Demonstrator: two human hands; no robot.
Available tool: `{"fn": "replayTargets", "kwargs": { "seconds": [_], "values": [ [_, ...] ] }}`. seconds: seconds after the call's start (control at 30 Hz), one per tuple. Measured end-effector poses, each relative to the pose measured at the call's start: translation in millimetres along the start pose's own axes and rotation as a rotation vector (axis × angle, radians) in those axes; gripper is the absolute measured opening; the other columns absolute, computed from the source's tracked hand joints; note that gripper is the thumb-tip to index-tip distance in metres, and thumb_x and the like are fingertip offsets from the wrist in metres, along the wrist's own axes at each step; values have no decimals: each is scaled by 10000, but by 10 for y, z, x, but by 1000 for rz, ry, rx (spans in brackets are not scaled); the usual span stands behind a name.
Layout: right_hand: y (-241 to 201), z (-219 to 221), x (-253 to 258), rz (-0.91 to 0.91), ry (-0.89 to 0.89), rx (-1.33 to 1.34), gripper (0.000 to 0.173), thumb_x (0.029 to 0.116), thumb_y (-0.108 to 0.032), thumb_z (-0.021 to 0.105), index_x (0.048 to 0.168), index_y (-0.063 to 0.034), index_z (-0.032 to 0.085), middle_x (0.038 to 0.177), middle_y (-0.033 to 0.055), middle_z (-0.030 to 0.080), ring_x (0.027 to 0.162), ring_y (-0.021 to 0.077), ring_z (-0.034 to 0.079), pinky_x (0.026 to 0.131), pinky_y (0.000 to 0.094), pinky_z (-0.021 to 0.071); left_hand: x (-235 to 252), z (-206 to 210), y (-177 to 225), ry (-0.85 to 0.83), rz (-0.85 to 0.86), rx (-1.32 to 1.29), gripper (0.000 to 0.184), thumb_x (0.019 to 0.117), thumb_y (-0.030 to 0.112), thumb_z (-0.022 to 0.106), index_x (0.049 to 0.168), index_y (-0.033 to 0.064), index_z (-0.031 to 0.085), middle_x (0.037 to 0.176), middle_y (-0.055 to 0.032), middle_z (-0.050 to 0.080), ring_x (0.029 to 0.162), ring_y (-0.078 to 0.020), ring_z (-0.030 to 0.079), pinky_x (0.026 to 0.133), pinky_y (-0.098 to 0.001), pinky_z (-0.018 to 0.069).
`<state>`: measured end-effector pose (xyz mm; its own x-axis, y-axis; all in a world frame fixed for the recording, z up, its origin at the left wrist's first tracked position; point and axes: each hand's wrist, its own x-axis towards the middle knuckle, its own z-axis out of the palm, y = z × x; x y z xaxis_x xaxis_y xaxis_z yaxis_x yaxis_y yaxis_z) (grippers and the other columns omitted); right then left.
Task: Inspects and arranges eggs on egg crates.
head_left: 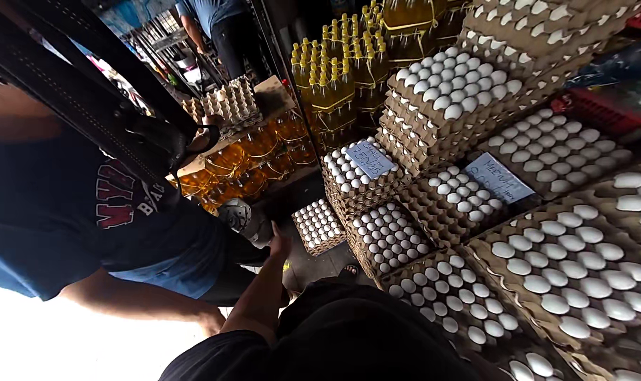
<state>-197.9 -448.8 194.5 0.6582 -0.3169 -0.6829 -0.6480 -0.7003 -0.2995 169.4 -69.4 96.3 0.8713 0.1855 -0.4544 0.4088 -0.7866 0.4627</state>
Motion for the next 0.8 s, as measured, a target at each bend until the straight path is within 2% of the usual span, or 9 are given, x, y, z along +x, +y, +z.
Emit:
{"fn": "replayTargets", "kwargs": {
  "seconds": [0.03,0.1,0.17,0.33,0.43,0.57,0.67,0.77,0.8],
  "values": [
    [110,128,21,-59,121,37,519,1068,-444,435,1254,-40,701,1121,206,747,1026,373,735,874,607,571,13,-227,208,80,24,-64,969,1004,250,621,1632,110,-103,1291,-288,623,1119,-390,674,991,-537,529],
    [-147,-178,-116,62,-48,87,473,1099,-353,431,1390,-31,618,1295,221,687,1191,385,676,1009,599,507,98,-635,518,217,105,-146,984,1003,278,643,1635,118,-94,1240,-298,632,1079,-419,671,961,-583,523],
    [-221,-289,-87,99,-118,65,474,1102,-348,441,1421,-34,594,1327,224,672,1233,400,651,1040,608,481,155,-1033,785,321,227,-174,1000,998,287,664,1641,144,-88,1210,-310,647,1043,-445,682,936,-612,526],
    [17,-150,163,36,-147,45,513,1098,-408,461,1409,-21,588,1266,227,699,1209,412,661,1028,632,482,-125,-1799,1393,383,421,-210,898,1021,282,629,1647,83,17,934,-188,638,787,-284,622,792,-478,532],
    [-16,-150,128,31,-120,68,509,1098,-405,459,1398,-18,595,1255,229,703,1193,420,667,1010,640,491,-198,-1971,1597,410,481,-209,882,1019,277,635,1627,6,57,880,-151,610,748,-238,585,779,-432,513],
    [-408,-389,-251,129,-62,164,499,1101,-350,451,1428,9,564,1324,254,661,1227,414,647,1034,624,469,-239,-2052,1763,430,528,-173,878,1016,291,644,1610,-43,90,828,-110,589,713,-204,559,752,-397,501],
    [-162,-251,-165,109,-54,121,500,1094,-358,432,1433,-17,573,1339,235,662,1242,412,642,1049,627,468,-267,-2064,1781,422,546,-174,868,1012,287,645,1598,-62,108,822,-108,598,704,-198,572,760,-390,512],
    [15,-140,-65,86,-66,83,532,1094,-416,417,1425,-35,584,1336,229,665,1240,424,641,1038,654,466,-430,-2044,1773,467,620,-228,892,1005,326,653,1601,-58,111,909,-118,641,773,-179,605,778,-386,524],
    [22,-144,-38,102,-87,87,532,1093,-419,424,1440,-45,574,1360,225,653,1268,420,625,1056,659,449,-468,-2008,1775,532,640,-256,913,983,366,678,1606,-31,142,1036,-148,666,881,-194,649,840,-391,548]
  ]
}}
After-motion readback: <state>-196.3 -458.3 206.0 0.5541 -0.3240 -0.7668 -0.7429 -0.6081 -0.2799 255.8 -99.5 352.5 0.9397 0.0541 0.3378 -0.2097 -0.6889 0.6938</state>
